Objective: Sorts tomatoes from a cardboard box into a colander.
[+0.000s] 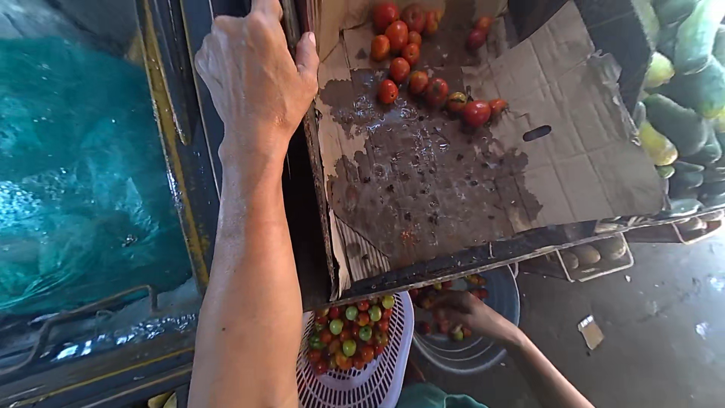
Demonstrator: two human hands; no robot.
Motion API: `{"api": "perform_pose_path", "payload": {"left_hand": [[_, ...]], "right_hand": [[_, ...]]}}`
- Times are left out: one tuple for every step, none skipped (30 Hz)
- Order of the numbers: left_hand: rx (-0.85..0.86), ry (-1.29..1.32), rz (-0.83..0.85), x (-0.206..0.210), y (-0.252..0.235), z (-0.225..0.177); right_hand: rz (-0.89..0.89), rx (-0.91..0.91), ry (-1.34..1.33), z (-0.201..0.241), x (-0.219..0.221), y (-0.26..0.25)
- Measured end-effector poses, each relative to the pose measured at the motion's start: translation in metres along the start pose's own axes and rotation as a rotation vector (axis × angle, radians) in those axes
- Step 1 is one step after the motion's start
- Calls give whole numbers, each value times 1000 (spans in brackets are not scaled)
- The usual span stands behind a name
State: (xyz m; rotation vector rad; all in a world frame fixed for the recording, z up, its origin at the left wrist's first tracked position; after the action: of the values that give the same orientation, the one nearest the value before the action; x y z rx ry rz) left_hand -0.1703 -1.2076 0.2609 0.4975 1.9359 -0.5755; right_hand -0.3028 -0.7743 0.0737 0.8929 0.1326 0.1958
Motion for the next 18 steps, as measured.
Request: {"api": "perform_pose_path", "payload": {"left_hand": [[-11,0,10,0,1,-1],[-14,6,16,-1,1,-1],[-8,13,14,-1,1,-1],[-3,17,11,-1,2,-1],[-6,23,16,-2,2,-2],[-14,30,30,-3,3,-3],[-21,39,48,-4,5,-4],[-22,41,48,-5,5,-4],[-20,40,39,-5,6,-4],[-17,38,32,-5,6,-4],[-13,35,27,-5,7,-3],[-8,29,21,-5,7,-4],[-1,19,10,-4,7,-4],[6,9,-3,-3,7,-3],[11,1,-13,-3,7,-2],[12,-3,-13,-2,7,-2],[11,-6,-12,-2,7,-2],[8,-7,-9,-2,7,-2]], "right_hand": [[48,142,249,-5,-12,10],[98,234,405,-3,-21,23],[115,231,465,6,-30,37],[116,137,455,24,-40,53],[90,-24,406,46,-52,68],[49,-203,342,68,-67,78],[-4,-351,273,93,-87,83],[-97,-445,231,117,-111,82],[-230,-488,215,137,-139,77],[-394,-488,218,152,-170,66],[-577,-459,262,165,-204,51],[-767,-388,360,177,-238,34],[-893,-269,500,189,-268,18],[-930,-169,655,199,-293,4],[-907,-107,786,204,-313,-10],[-861,-54,868,204,-326,-21],[-835,-31,897,203,-333,-28],[-836,-41,862,201,-335,-29]]}}
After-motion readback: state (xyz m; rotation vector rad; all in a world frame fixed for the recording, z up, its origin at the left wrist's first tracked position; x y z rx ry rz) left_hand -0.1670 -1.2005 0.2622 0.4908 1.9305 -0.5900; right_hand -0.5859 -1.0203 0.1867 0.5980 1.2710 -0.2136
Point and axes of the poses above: each hand's wrist, its own y-axis away from the middle knuckle, its own x-axis out of the palm, z = x × y, the point moved 2 cm from there along -y, towards the middle knuckle, and after that the axes turned 15 degrees about z, right-handed, at the moved point
